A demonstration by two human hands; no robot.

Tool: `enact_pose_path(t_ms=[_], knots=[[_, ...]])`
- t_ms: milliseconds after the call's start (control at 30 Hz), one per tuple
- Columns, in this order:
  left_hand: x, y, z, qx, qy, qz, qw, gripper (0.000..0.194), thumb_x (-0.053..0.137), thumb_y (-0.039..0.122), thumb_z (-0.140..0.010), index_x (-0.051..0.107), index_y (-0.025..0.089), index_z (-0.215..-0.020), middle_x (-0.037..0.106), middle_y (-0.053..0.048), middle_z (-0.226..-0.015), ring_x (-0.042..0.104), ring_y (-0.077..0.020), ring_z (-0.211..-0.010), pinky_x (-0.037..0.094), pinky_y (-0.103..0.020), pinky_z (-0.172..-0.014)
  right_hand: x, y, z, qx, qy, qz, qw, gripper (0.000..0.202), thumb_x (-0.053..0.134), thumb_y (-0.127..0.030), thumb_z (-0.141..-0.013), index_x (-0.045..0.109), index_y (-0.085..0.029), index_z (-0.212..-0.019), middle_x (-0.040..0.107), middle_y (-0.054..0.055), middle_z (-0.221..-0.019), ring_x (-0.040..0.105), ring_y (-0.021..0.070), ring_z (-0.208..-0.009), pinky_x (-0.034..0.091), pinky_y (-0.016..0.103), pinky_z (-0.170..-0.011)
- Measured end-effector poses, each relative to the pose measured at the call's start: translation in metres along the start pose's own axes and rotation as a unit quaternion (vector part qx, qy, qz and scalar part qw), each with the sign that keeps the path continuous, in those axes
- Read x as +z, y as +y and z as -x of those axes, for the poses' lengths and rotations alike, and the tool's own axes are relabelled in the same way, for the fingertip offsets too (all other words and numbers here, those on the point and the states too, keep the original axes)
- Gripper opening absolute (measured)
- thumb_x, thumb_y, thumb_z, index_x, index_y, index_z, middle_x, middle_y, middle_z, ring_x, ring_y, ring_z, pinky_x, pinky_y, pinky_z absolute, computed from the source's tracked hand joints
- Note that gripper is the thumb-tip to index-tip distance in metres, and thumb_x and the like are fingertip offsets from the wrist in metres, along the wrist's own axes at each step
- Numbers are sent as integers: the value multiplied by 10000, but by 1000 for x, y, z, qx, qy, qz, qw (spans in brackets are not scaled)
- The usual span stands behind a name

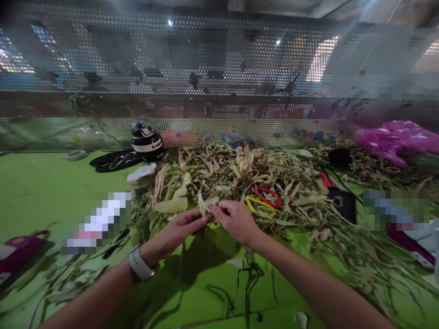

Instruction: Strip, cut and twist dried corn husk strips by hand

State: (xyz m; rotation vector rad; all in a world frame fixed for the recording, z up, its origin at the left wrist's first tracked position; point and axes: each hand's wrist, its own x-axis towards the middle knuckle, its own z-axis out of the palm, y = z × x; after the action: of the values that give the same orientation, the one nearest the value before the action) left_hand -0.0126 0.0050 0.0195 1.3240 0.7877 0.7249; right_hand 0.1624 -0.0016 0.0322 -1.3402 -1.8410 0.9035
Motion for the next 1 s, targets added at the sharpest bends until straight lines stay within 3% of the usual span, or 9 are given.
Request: enact_pose_path(t_ms=[133,233,367,433,500,600,667,800,1000], knots=[[-2,-4,-1,5,-49,-53,997,292,616,441,-744,632,149,-738,526,16,-607,453,-104,-566,377,-219,-571,1,4,-2,29,-53,-63,996,447,450,-495,-845,498,-155,-558,331,-58,-495,302,71,-470,227,210,-445],[-2,-6,0,-5,-73,-69,995,293,609,435,-754,638,148,-701,563,-1,-597,486,-111,-569,390,-217,-583,0,10,-5,70,-19,-74,995,479,482,-545,-804,373,-182,-511,252,-77,-458,247,58,-410,186,204,-395],[1,-7,1,-26,0,58,998,276,614,418,-763,676,153,-813,673,-37,-688,597,-142,-660,432,-239,-686,-14,7,-6,5,90,-47,995,363,482,-507,-826,454,-185,-660,399,-52,-532,373,82,-457,287,199,-413],[2,-6,0,-36,36,162,985,287,604,400,-779,676,156,-910,714,-66,-802,640,-182,-831,436,-267,-801,-21,2,-4,-47,195,-31,979,272,470,-455,-853,477,-187,-806,458,-28,-625,425,99,-525,341,204,-463],[4,-6,-1,-24,56,233,970,286,611,367,-782,669,150,-959,721,-83,-894,617,-203,-985,401,-289,-912,-22,-3,1,-79,240,-9,968,243,456,-415,-870,466,-194,-769,437,-30,-611,406,98,-519,335,206,-471],[6,-7,-3,14,98,268,958,271,670,305,-743,656,165,-975,709,-66,-981,599,-196,-1031,382,-293,-958,-10,-4,7,-88,103,52,989,311,460,-407,-866,484,-185,-649,435,-28,-547,387,97,-493,307,212,-459],[7,-8,-4,28,126,269,955,273,702,282,-715,647,185,-964,710,-42,-975,616,-180,-985,414,-283,-919,3,-1,9,-80,15,88,993,283,512,-434,-827,565,-165,-757,514,-6,-608,422,105,-518,321,219,-479],[9,-8,-3,45,143,252,956,241,742,257,-670,643,186,-878,724,-11,-824,648,-156,-832,461,-263,-803,21,8,9,-44,-34,39,998,310,502,-432,-831,596,-154,-932,529,-8,-639,431,113,-548,342,224,-519],[3,0,-4,41,122,263,956,174,722,226,-693,651,161,-837,723,1,-737,633,-127,-715,460,-227,-719,12,6,7,-16,-102,-59,993,301,441,-373,-864,444,-168,-644,339,-40,-602,315,94,-559,282,215,-496]])
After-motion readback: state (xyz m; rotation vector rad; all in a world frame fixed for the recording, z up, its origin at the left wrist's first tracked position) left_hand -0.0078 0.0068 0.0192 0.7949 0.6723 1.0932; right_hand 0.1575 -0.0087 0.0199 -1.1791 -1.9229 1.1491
